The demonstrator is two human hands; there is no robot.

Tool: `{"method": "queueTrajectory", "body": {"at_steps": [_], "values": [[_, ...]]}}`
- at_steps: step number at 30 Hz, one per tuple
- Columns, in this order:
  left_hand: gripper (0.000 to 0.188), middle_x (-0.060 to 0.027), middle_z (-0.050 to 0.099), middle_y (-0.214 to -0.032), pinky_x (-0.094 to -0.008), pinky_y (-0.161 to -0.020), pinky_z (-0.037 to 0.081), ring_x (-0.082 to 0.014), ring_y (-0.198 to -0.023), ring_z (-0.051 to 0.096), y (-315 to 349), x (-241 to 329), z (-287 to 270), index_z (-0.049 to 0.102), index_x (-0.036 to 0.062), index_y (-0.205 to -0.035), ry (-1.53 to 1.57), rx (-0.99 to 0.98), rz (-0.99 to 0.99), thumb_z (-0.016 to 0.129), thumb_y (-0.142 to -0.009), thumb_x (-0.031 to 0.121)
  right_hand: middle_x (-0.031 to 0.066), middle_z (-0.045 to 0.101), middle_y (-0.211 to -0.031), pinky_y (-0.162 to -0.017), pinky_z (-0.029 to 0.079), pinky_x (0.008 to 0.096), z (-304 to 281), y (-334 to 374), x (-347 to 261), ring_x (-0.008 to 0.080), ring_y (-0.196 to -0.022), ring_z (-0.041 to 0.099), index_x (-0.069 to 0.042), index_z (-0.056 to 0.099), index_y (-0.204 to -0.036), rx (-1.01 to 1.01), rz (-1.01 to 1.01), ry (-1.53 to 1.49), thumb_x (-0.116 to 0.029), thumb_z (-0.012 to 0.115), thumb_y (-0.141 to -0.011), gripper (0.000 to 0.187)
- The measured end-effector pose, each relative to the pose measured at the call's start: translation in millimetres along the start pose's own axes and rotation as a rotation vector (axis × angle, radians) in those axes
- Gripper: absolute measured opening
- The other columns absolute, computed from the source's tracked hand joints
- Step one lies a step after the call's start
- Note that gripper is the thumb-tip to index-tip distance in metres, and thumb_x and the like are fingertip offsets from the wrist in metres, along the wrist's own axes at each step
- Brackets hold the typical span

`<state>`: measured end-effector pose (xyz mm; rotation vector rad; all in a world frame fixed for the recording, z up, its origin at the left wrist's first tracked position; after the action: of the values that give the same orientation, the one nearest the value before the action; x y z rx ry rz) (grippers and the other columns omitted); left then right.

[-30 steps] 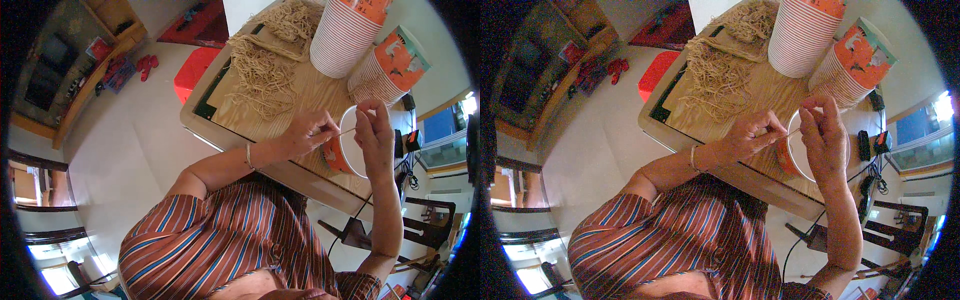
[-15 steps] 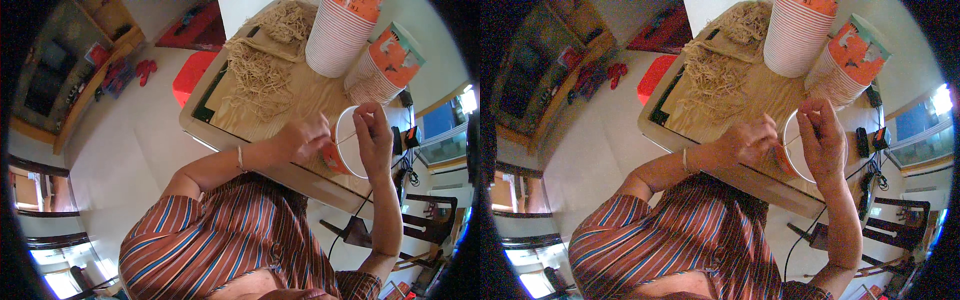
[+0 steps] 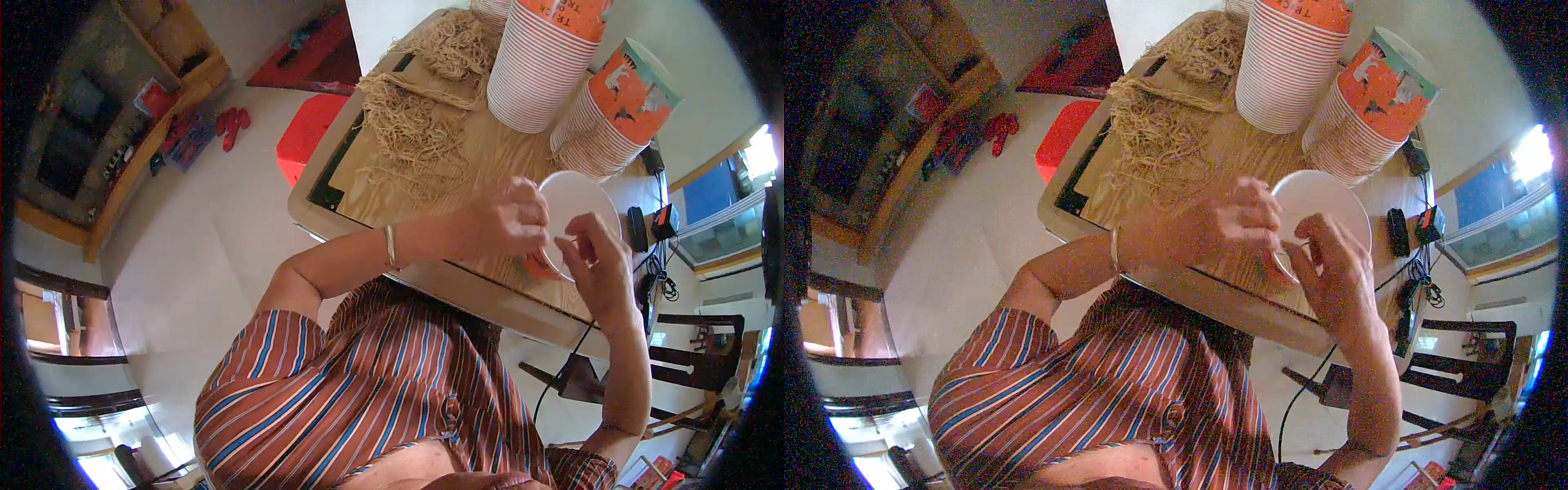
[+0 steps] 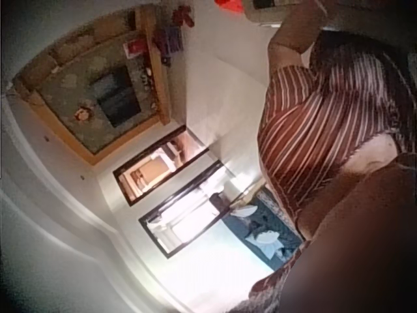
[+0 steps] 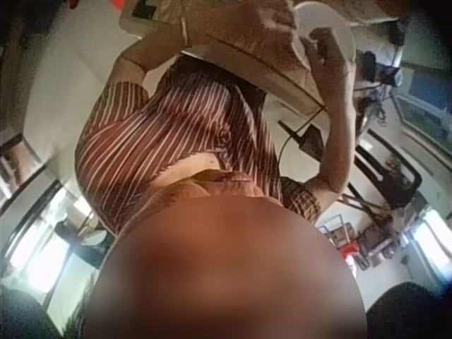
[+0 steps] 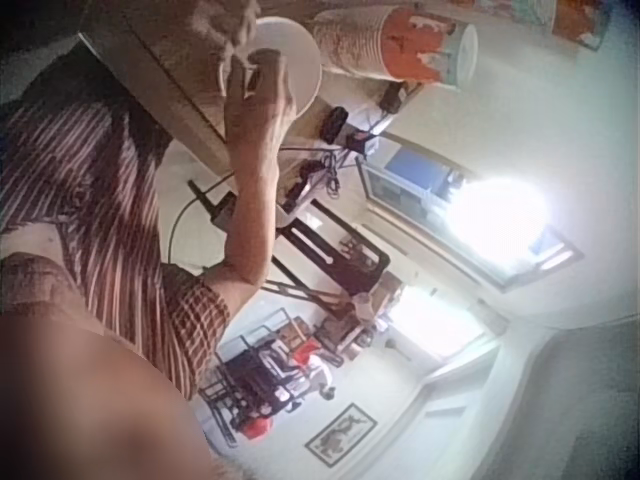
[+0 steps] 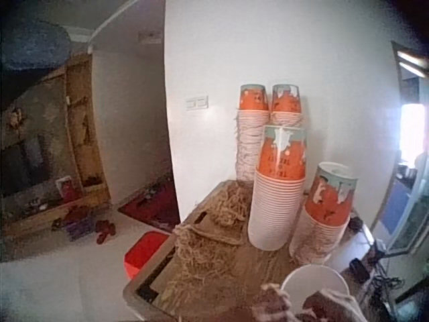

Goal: Packaging decorative shredded paper into printed paper cups.

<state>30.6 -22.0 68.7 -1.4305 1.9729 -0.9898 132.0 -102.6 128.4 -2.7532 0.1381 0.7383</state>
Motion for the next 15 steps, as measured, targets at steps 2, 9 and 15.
{"method": "queueTrajectory", "body": {"at_steps": [2, 9, 15], "values": [[0.012, -0.0023, 0.059, -0.089, -0.0396, -0.084, 0.045, -0.0217, -0.098, 0.056, -6, 12, -3, 0.062, 0.0117, -0.083, 0.042, 0.068, -0.003, 0.065, -0.075, 0.020, 0.0121, 0.054, -0.082, -0.064, 0.046, 0.0379, 2, 7, -2, 0.0264, -0.068, 0.055, -0.002, 0.055, -0.093, -0.053, -0.013, 0.047, -0.009, 0.067, -0.080, 0.019], [0.018, -0.0042, 0.059, -0.086, -0.0350, -0.077, 0.048, -0.0236, -0.090, 0.058, -19, 34, 4, 0.061, 0.0071, -0.090, 0.099, 0.022, -0.097, 0.066, -0.076, 0.017, 0.0147, 0.047, -0.094, -0.083, 0.042, 0.0435, 3, 22, 8, 0.0348, -0.095, 0.047, -0.003, 0.055, -0.098, -0.204, -0.056, 0.076, 0.004, 0.058, -0.070, 0.029], [0.025, -0.0098, 0.061, -0.095, -0.0386, -0.085, 0.048, -0.0284, -0.098, 0.059, -24, 21, 3, 0.059, 0.0034, -0.103, 0.359, -0.052, -0.308, 0.065, -0.080, 0.012, 0.0156, 0.046, -0.099, -0.084, 0.044, 0.0431, 5, 31, 13, 0.0348, -0.097, 0.047, -0.002, 0.055, -0.098, -0.186, -0.084, 0.096, -0.002, 0.065, -0.070, 0.030]]}}
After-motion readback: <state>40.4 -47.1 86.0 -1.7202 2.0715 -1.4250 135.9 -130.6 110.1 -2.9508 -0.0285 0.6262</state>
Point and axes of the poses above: each hand's wrist, its own y-axis away from the middle knuckle, its own z-axis out of the palm, x = y × z, the point moved 7 cm from there along -y, towards the middle knuckle
